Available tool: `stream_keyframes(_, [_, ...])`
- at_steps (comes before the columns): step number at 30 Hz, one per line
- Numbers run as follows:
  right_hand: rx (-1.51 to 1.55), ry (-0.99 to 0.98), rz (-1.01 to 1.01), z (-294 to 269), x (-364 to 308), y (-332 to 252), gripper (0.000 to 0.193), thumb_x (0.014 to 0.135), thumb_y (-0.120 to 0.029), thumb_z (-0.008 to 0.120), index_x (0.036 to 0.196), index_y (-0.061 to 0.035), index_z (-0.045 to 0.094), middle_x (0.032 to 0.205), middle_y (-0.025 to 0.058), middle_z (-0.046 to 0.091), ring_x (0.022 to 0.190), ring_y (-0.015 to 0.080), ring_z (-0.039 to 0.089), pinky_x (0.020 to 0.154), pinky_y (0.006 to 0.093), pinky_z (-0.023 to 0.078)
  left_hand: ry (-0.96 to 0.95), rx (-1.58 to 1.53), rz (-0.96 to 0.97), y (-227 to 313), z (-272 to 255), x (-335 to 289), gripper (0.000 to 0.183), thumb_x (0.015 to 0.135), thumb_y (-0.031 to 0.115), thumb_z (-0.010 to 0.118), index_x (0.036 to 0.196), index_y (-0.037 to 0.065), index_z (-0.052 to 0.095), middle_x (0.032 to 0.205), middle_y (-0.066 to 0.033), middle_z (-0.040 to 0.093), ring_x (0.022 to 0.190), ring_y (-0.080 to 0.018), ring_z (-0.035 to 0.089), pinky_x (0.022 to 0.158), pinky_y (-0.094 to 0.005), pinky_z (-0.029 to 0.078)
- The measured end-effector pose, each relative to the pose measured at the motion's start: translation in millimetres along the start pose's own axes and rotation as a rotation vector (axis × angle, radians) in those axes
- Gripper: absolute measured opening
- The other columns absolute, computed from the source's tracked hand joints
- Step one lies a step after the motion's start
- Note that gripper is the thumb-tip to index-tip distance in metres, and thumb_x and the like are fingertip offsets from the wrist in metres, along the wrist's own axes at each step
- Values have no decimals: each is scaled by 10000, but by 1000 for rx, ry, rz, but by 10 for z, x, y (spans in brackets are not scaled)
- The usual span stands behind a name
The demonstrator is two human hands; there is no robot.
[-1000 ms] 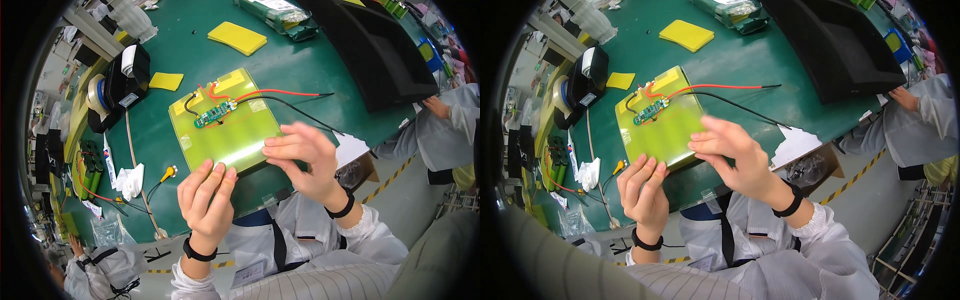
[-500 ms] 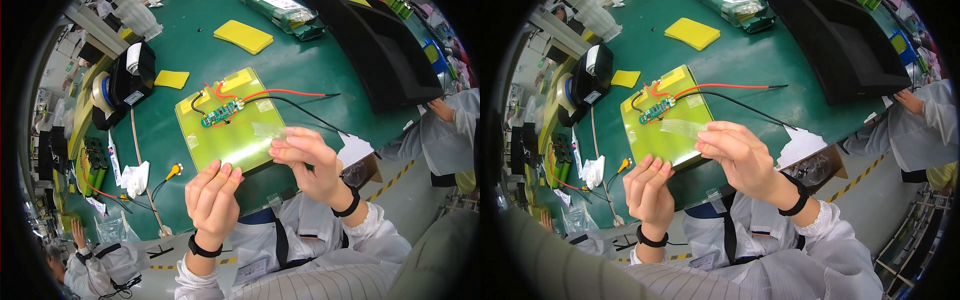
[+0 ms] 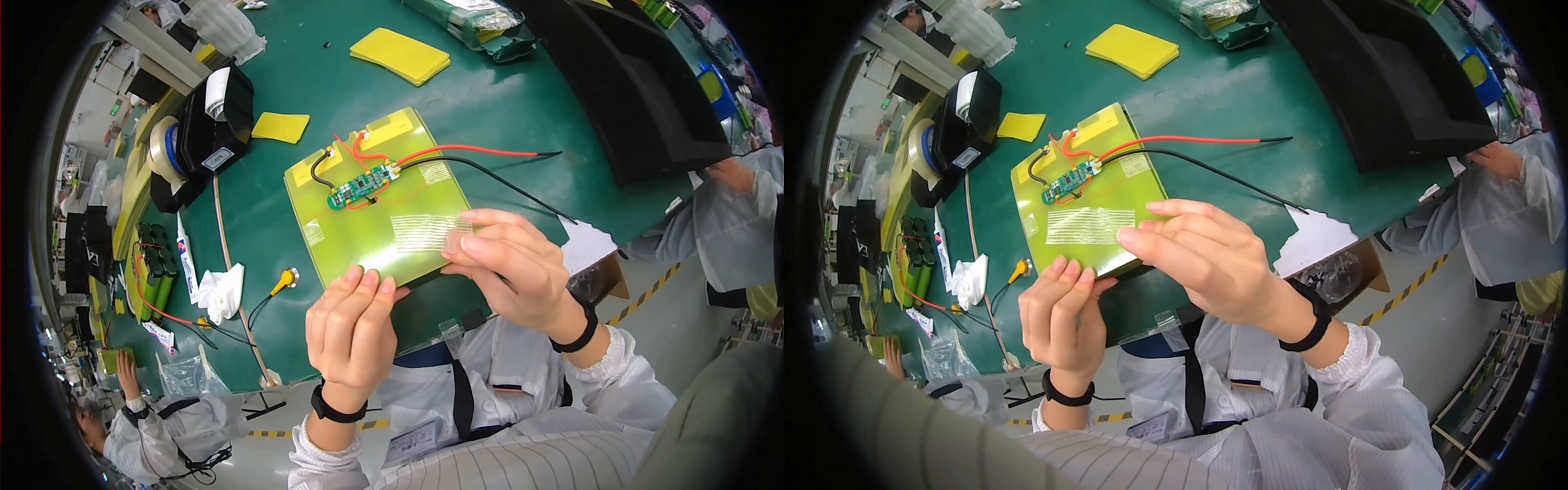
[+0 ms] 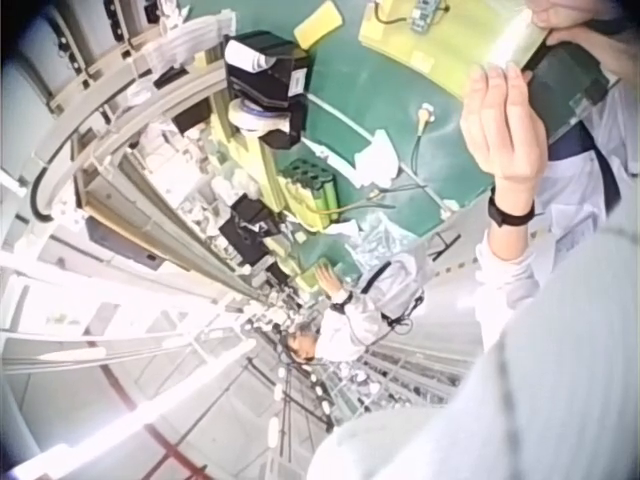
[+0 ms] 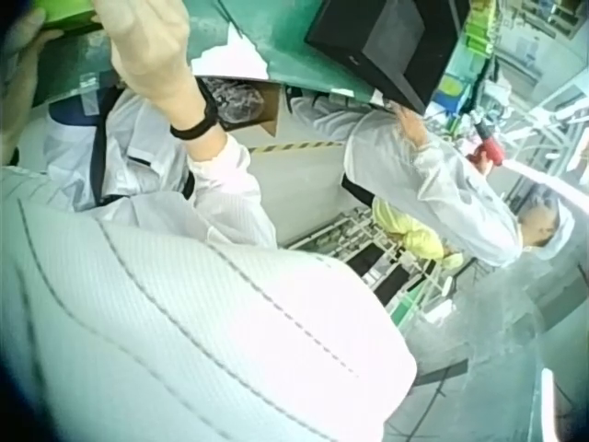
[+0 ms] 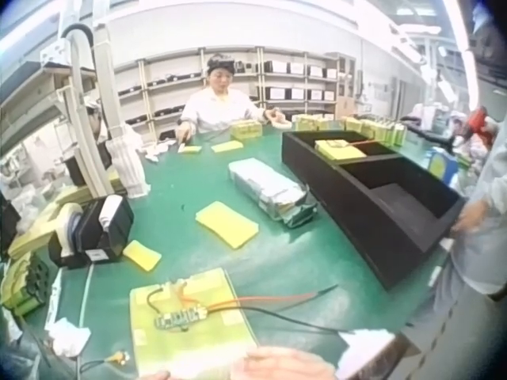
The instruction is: The recorder is seen assembling a large green battery pack, involving placing cells into a casing and applying a protective yellow film.
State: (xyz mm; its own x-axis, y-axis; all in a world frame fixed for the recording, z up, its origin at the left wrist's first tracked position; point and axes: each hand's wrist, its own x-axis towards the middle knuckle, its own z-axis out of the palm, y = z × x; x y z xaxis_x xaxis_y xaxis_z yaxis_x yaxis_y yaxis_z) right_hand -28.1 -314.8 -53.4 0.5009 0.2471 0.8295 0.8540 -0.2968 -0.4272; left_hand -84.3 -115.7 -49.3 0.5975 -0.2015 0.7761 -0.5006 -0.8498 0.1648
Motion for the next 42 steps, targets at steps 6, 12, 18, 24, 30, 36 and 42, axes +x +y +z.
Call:
stream_keyframes(6, [4, 28, 7, 10, 12, 7, 534, 789, 34, 789, 1278, -16, 582, 914, 65, 740, 807, 236, 714, 920, 433, 593, 0, -3, -13, 3, 7, 1, 331, 669, -41, 897, 953, 48, 751, 959, -71, 716, 950, -275, 710, 816, -365, 585])
stream_keyframes(12, [77, -39, 119, -48, 54, -11, 624, 754, -26, 847, 1301, -16, 547, 1015, 73, 761, 951, 270, 728, 987, 460, 554, 8, -8, -12, -1, 3, -29, 361, 669, -35, 899, 995, 49, 768, 999, -76, 721, 977, -287, 709, 832, -365, 580])
stream_keyframes(18, [27, -33, 121, 24, -25, -35, 658, 777, -34, 840, 1328, -21, 480, 1141, 106, 752, 1015, 265, 740, 1010, 465, 538, -6, -30, -24, 16, -5, -13, 370, 680, -36, 893, 1019, 46, 768, 1041, -85, 723, 1012, -300, 708, 848, -373, 570])
stream_keyframes(24, [-54, -40, 47, 76, -24, 18, 660, 777, -51, 847, 1320, -37, 471, 1167, 117, 747, 989, 240, 749, 1013, 475, 533, -38, -25, -37, -24, -10, -17, 352, 707, -2, 885, 1033, 60, 769, 1102, -87, 721, 1052, -293, 700, 855, -380, 567])
stream_keyframes(30, [12, -88, 161, -4, 64, -30, 697, 757, -85, 877, 1328, -22, 483, 1063, 93, 775, 1006, 239, 745, 1055, 443, 492, -44, -214, -189, -44, -45, 64, 315, 699, -30, 875, 988, 34, 769, 1040, -90, 708, 1030, -307, 679, 875, -394, 545])
stream_keyframes(36, [126, -45, 303, 60, -6, -64, 691, 779, 0, 844, 1366, -19, 482, 961, 71, 765, 1070, 223, 711, 1079, 417, 454, 3, -341, -390, -2, -34, 47, 260, 689, -2, 887, 910, 58, 764, 1064, -66, 688, 1028, -288, 659, 872, -365, 535])
stream_keyframes(42, [112, 143, 545, 111, -64, -104, 940, 733, -50, 897, 1472, -26, 318, 1310, 163, 507, 1195, 284, 579, 1082, 409, 437, 204, -857, -942, 58, 69, 63, 709, 717, 34, 903, 1333, 40, 552, 1510, -169, 395, 1349, -289, 472, 1128, -399, 396])
